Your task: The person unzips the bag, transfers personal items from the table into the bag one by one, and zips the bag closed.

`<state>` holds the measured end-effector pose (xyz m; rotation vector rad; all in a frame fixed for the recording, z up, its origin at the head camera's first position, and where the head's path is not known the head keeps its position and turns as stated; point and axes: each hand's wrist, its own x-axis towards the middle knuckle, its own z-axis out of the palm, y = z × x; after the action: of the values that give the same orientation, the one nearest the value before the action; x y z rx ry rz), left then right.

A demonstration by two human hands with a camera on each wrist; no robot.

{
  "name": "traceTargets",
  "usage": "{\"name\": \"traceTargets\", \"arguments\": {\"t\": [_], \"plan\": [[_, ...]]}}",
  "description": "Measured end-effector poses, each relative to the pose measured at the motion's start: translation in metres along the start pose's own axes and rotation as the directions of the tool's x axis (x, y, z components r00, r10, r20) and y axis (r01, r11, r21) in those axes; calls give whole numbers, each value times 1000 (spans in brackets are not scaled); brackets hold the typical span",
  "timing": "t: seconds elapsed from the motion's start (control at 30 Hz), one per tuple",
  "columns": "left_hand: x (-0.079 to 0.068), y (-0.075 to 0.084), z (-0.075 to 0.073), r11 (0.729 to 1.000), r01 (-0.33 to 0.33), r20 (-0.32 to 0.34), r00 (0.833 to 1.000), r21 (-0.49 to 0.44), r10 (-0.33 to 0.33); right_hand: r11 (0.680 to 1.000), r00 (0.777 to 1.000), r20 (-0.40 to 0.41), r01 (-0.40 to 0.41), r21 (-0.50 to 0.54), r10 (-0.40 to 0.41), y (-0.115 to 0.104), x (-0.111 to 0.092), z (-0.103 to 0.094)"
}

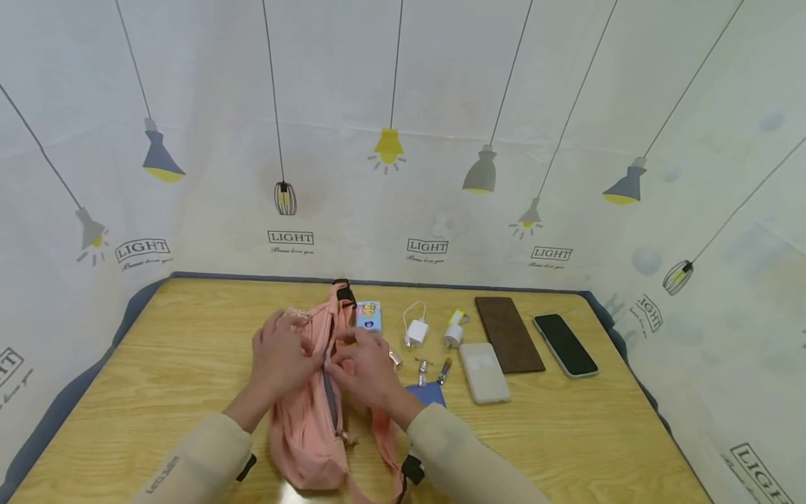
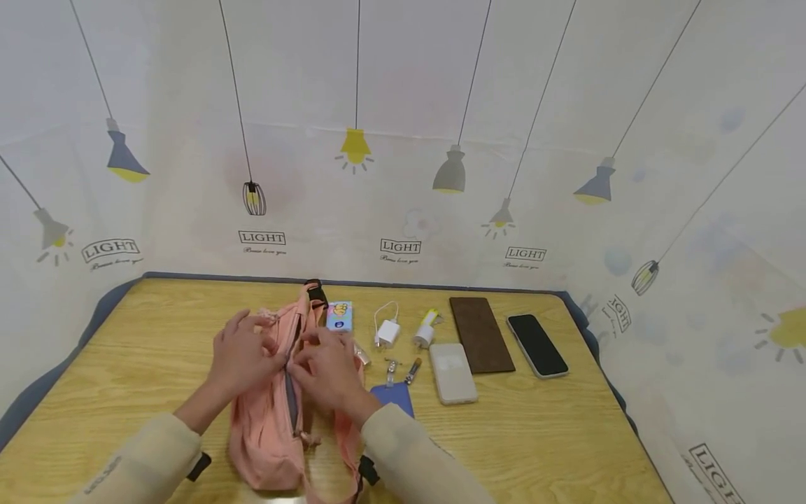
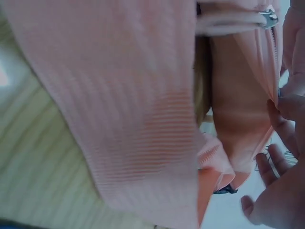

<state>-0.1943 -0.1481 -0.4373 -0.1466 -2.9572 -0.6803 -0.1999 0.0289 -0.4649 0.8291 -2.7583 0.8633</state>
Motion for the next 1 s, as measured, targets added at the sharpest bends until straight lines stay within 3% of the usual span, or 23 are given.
{"name": "traceTargets", "arguments": {"t": [0.17,0.3,0.43,0.63,0.77,1.0], "plan": [[0,2,-2,999,-25,-123,992,-41,19,996,997,-1,-79,-49,79,-8,4,0],[1,2,-3,997,-27,-180,984,-69,14,996,998,-42,-46,-81,43,-11,5,0],[0,4,-7,995,-28,-207,978,-97,8,999,998,-54,-19,-35,17,-15,7,1],[-2,5,-10,993,-21,-217,976,-113,-4,987,994,9,-109,116,109,-22,8,0],[-2,3,-14,993,-20,-240,971,-113,-8,987,991,-31,-130,92,133,-28,9,-3],[-3,-6,-28,994,-83,-292,955,-70,60,976,969,-115,-213,49,217,-29,9,-12]]}}
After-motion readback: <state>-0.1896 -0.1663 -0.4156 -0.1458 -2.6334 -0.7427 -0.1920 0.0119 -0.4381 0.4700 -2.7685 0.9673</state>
